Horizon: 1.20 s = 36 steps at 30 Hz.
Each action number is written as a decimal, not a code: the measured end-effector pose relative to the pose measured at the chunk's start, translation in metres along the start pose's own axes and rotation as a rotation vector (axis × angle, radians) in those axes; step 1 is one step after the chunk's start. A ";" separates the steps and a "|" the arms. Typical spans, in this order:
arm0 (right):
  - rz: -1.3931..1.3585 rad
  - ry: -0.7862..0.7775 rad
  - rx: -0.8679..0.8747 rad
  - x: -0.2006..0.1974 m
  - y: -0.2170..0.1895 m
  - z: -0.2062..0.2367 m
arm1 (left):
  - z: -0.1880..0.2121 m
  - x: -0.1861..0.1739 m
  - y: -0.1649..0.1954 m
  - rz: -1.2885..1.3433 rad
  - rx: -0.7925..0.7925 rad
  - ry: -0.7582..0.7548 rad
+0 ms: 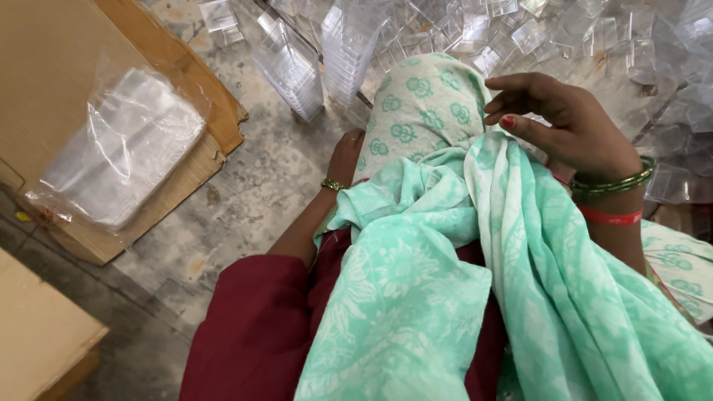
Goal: The person sits on the floor and repeatedly separates individual clear plastic containers from a connected strip by hand. They pull each unit apart and place it into a growing pile on the floor.
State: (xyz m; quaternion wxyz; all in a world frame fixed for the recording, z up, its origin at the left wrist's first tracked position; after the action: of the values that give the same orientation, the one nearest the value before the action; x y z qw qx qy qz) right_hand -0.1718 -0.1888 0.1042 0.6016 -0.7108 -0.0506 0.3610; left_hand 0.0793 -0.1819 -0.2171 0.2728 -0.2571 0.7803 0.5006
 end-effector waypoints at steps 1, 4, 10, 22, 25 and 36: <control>0.006 -0.002 -0.010 -0.001 -0.001 0.003 | -0.010 0.002 -0.003 -0.002 -0.090 -0.034; 0.028 0.050 0.027 -0.007 -0.001 0.015 | -0.019 0.005 -0.010 0.090 -0.337 -0.007; -0.001 0.090 0.066 -0.017 0.004 0.033 | -0.007 -0.004 -0.008 0.300 -0.676 0.190; -0.094 0.143 0.137 -0.026 0.020 0.055 | -0.048 0.009 -0.034 0.265 -0.689 0.408; -0.116 0.154 0.146 -0.026 0.025 0.058 | -0.054 0.009 -0.034 0.298 -0.674 0.472; -0.139 0.134 0.131 -0.022 0.028 0.051 | -0.062 0.001 -0.033 0.334 -0.892 0.435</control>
State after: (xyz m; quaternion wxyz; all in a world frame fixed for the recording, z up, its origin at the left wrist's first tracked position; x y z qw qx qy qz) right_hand -0.2273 -0.1655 0.0887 0.6724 -0.6871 -0.0357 0.2729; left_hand 0.0907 -0.2509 -0.2172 -0.1152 -0.3182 0.5604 0.7560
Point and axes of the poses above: each hand's wrist, its own z-axis away from the middle knuckle, its own x-axis out of the palm, y = z × x, the point moved 5 cm from there along -z, towards the middle knuckle, and after that the axes turned 10 degrees about -x, right-handed, at the moved point
